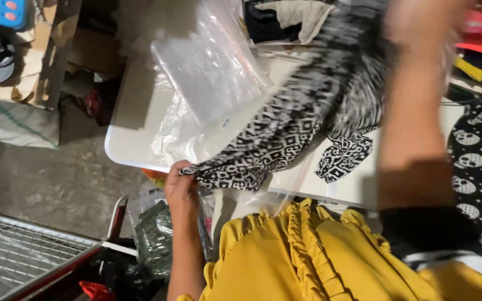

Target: Folding items of clothing and placing them into clear plastic bags for storage or shipping.

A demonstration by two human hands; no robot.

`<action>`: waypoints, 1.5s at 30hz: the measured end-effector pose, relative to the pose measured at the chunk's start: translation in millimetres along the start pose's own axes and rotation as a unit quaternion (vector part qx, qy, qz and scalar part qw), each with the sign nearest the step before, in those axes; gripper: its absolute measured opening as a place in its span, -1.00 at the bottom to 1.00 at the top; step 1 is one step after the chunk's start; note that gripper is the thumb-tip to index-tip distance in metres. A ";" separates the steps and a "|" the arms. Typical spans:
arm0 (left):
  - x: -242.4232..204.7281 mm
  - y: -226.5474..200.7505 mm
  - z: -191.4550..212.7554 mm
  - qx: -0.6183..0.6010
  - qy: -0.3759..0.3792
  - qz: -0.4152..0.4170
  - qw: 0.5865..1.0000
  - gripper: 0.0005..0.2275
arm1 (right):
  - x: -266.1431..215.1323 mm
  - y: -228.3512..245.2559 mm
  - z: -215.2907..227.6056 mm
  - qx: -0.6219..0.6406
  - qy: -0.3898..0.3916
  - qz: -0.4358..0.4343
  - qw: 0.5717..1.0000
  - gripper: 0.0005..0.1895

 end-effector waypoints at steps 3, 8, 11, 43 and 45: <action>-17.7 39.3 28.5 -0.121 -0.104 0.110 0.981 -0.77 | 78.3 41.2 -125.2 0.034 0.053 0.031 0.998 -0.79; -49.3 59.5 45.2 -0.216 -0.162 0.147 0.951 -0.88 | 101.5 33.9 -264.7 0.104 0.152 0.076 0.980 -0.76; -58.1 53.9 41.5 -0.233 -0.206 0.253 0.916 -0.92 | 41.5 23.3 -266.2 0.306 0.215 -0.039 0.926 -0.43; -21.8 37.2 -80.4 0.171 0.116 0.210 0.956 -0.71 | -252.5 -70.9 -49.9 -0.045 0.148 -0.199 0.968 0.22; -34.4 35.4 -127.7 0.427 0.251 0.167 0.852 -0.64 | -251.1 -54.6 -114.7 0.015 0.200 -0.220 0.955 0.37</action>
Point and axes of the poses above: each hand's wrist, its own x-axis towards the middle knuckle, its own z-axis out of the back of the hand, y = z × x, the point moved 6 cm from there along x, towards the middle knuckle, and after that the axes turned 10 degrees about x, right-handed, at the moved point
